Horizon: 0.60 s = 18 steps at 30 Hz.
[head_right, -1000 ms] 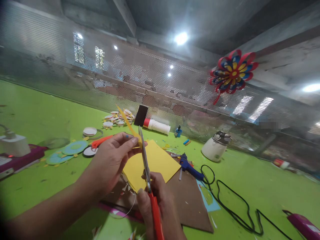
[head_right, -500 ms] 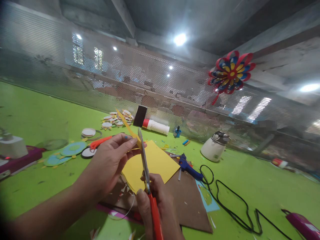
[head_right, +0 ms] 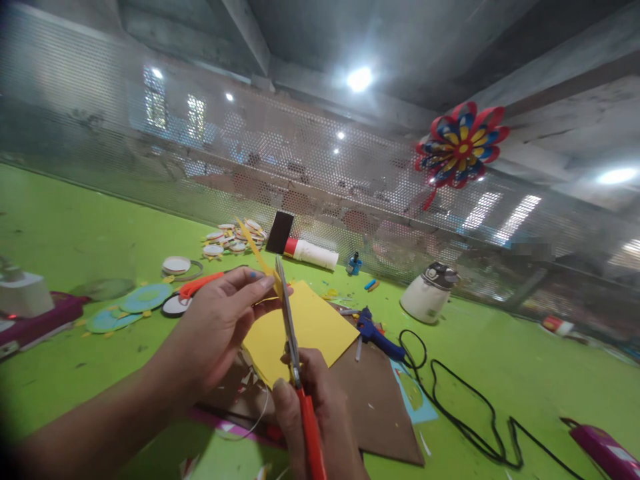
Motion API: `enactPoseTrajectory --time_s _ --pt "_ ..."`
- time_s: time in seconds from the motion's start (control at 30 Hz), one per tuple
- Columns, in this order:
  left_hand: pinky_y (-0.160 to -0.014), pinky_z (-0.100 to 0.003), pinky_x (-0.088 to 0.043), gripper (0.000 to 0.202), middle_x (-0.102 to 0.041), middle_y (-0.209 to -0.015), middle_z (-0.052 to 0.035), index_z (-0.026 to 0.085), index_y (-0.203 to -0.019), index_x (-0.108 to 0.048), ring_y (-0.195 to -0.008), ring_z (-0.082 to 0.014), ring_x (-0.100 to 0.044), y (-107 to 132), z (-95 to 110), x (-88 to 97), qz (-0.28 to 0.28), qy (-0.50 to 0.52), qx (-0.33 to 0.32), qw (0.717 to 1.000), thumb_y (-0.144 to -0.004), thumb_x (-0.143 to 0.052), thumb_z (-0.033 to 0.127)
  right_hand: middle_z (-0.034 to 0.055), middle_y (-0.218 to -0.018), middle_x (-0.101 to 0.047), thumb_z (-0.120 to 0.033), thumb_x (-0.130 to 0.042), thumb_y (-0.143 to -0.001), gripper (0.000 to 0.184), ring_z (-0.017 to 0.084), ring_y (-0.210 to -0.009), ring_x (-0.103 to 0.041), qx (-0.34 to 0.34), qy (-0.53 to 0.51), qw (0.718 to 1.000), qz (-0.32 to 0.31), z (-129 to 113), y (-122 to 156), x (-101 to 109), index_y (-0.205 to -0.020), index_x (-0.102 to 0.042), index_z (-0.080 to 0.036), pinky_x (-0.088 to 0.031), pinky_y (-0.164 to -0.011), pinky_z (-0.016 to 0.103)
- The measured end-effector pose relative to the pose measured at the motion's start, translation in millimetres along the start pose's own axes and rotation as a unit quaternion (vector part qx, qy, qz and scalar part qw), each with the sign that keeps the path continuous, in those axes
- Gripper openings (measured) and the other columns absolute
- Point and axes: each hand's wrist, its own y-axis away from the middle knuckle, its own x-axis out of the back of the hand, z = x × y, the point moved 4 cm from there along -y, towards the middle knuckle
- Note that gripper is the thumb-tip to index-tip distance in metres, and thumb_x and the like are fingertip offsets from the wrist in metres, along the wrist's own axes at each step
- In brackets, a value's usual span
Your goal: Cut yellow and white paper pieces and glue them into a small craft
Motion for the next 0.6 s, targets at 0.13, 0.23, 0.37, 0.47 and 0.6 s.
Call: enactPoseTrajectory --time_s 0.13,0.23,0.37,0.47,0.6 --pt "-0.071 -0.029 -0.053 0.015 -0.069 -0.075 -0.0033 0.016 -0.075 -0.057 -0.071 -0.0158 -0.067 0.0 2.6 -1.5 0.002 0.005 -0.001 1.0 -0.077 -0.068 0.026 -0.0046 -0.062 -0.038 -0.061 -0.045 -0.085 0.044 0.009 -0.049 -0.033 0.001 -0.012 1.0 -0.007 0.1 -0.2 -0.7 -0.098 -0.054 -0.019 -0.028 -0.044 0.022" --pt "-0.068 -0.028 -0.053 0.014 -0.069 -0.074 -0.0033 0.015 -0.076 -0.057 -0.069 -0.0157 -0.067 -0.5 3.6 -1.8 -0.004 0.0 0.005 1.0 -0.077 -0.067 0.025 -0.0052 -0.061 -0.035 -0.061 -0.044 -0.085 0.044 0.01 -0.049 -0.032 -0.007 -0.017 1.0 -0.013 -0.2 -0.3 -0.9 -0.098 -0.053 -0.02 -0.025 -0.043 0.022" --pt "-0.065 -0.026 -0.052 0.013 -0.067 -0.074 -0.0026 0.015 -0.076 -0.057 -0.071 -0.0155 -0.067 -1.9 4.2 -1.0 -0.011 -0.006 0.005 1.0 -0.079 -0.066 0.024 -0.0044 -0.063 -0.035 -0.061 -0.045 -0.085 0.043 0.01 -0.051 -0.033 -0.011 -0.024 0.999 -0.021 -0.4 -0.5 0.1 -0.096 -0.052 -0.02 -0.027 -0.044 0.022" --pt "-0.068 -0.025 -0.051 0.014 -0.066 -0.075 -0.0019 0.015 -0.075 -0.057 -0.074 -0.0148 -0.066 -2.7 4.4 -1.1 -0.015 -0.01 -0.001 1.0 -0.078 -0.066 0.025 -0.0034 -0.064 -0.038 -0.059 -0.044 -0.087 0.042 0.01 -0.051 -0.033 -0.01 -0.027 0.999 -0.039 -0.8 -0.8 0.8 -0.097 -0.052 -0.02 -0.026 -0.043 0.022" --pt "-0.071 -0.025 -0.05 0.014 -0.065 -0.076 -0.0024 0.016 -0.074 -0.057 -0.074 -0.0149 -0.065 -3.0 5.3 -2.1 -0.016 -0.023 -0.003 1.0 -0.078 -0.066 0.027 -0.0036 -0.062 -0.037 -0.059 -0.043 -0.087 0.042 0.011 -0.05 -0.034 -0.001 -0.024 0.999 -0.04 -3.9 -1.1 2.6 -0.096 -0.053 -0.02 -0.028 -0.042 0.022"
